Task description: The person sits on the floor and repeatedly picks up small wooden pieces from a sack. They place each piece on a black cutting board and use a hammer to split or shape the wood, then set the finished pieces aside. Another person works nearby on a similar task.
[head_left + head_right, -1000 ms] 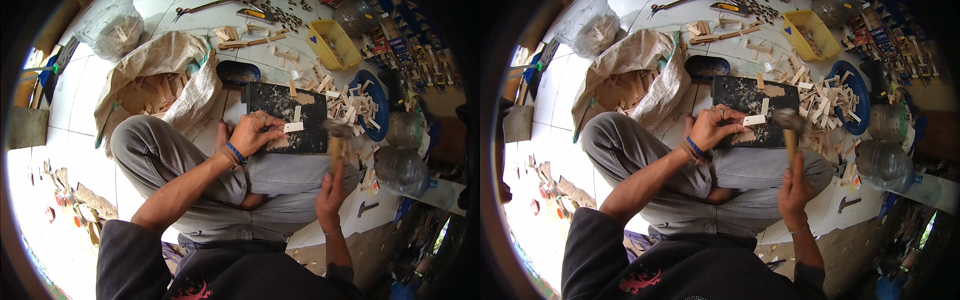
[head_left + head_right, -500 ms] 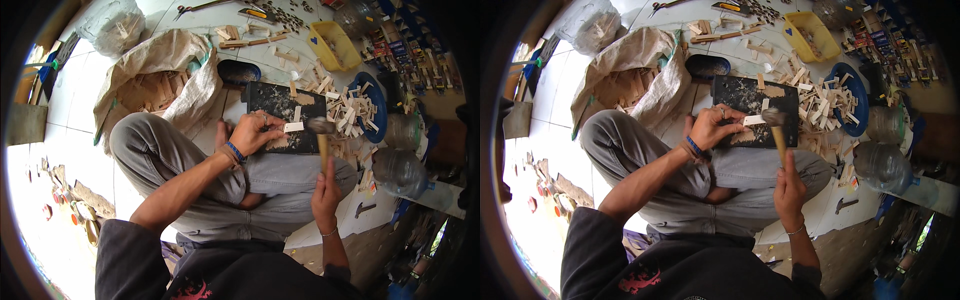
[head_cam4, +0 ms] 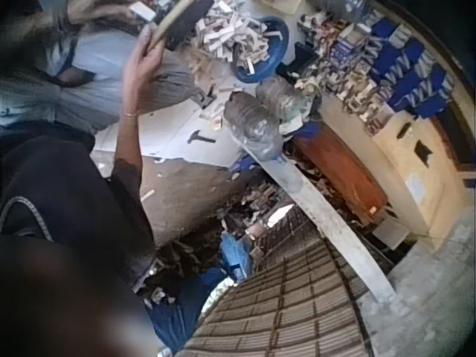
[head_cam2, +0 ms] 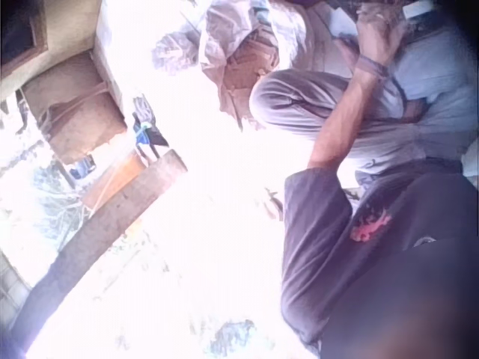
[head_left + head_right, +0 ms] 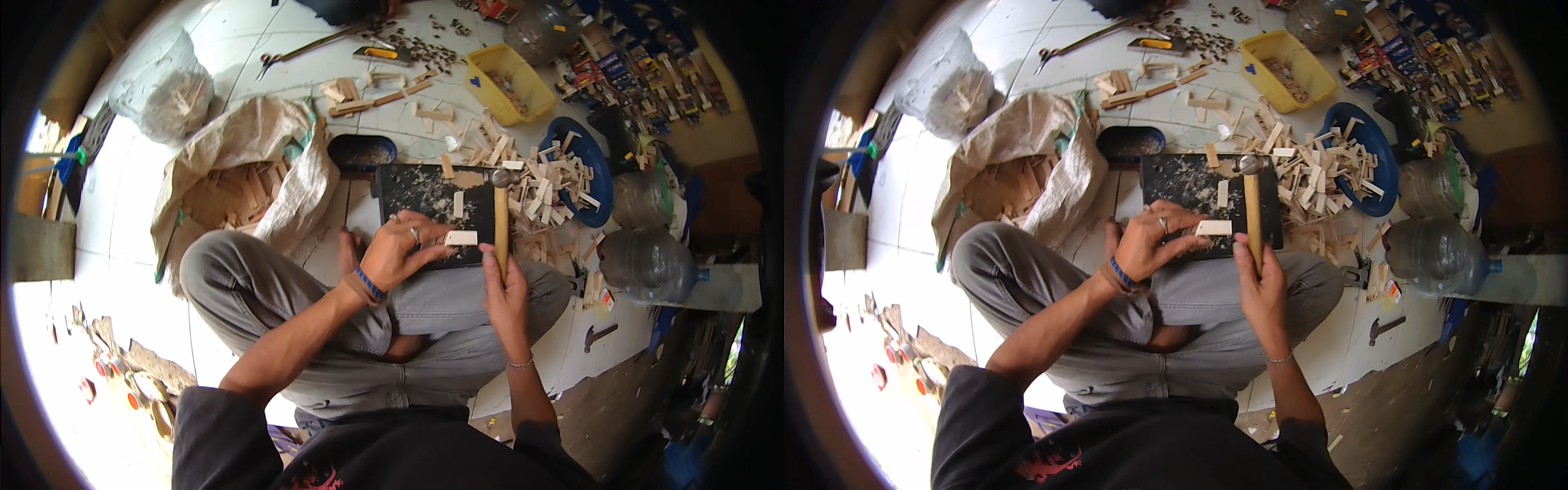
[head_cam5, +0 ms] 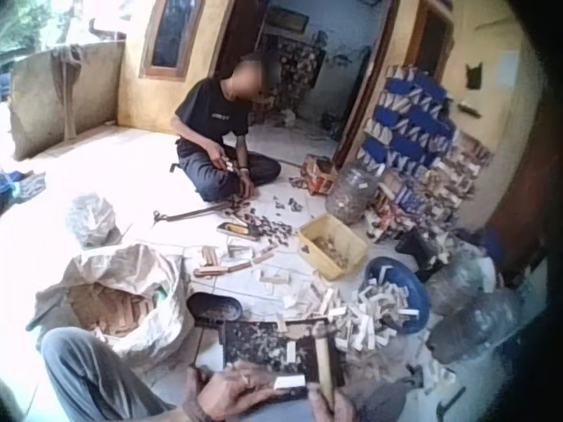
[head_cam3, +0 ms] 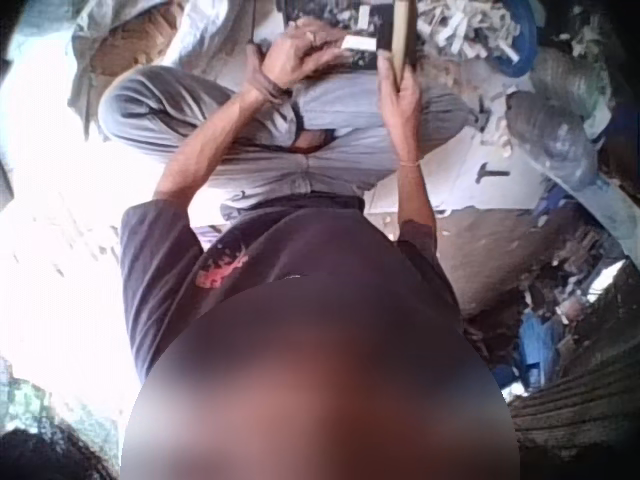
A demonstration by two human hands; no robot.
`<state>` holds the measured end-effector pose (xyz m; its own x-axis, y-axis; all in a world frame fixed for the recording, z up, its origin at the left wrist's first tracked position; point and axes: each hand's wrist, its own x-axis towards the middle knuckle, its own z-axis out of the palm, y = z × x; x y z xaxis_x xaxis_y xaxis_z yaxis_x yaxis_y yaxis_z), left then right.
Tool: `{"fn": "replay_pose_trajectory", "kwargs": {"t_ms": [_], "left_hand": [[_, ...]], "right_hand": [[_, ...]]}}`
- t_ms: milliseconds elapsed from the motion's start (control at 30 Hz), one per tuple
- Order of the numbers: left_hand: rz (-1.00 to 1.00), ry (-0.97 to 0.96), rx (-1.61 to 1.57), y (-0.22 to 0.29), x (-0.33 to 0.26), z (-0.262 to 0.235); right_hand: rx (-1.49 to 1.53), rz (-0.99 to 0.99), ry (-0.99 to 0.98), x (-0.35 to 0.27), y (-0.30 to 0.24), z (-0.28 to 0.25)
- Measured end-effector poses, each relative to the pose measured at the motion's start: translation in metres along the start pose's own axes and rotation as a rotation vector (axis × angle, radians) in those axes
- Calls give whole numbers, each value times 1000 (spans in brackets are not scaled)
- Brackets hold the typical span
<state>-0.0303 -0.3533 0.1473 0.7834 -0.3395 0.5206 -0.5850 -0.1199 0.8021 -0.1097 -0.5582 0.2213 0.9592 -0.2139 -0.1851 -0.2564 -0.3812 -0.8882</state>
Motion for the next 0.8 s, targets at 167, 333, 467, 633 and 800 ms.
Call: {"fn": "replay_pose_trajectory", "kwargs": {"t_ms": [167,333,467,633,800], "left_hand": [[149,-12,125,25,4,-2],[228,15,282,40,12,-17],[311,15,302,50,17,-26],[308,4,339,56,16,-28],[308,-13,361,56,14,-27]], "right_hand": [[460,259,-49,11,-15,16],[492,203,-130,-6,-32,19],[542,187,-157,-16,-40,19],[448,90,-142,-22,-43,19],[406,61,-128,-23,-42,20]]}}
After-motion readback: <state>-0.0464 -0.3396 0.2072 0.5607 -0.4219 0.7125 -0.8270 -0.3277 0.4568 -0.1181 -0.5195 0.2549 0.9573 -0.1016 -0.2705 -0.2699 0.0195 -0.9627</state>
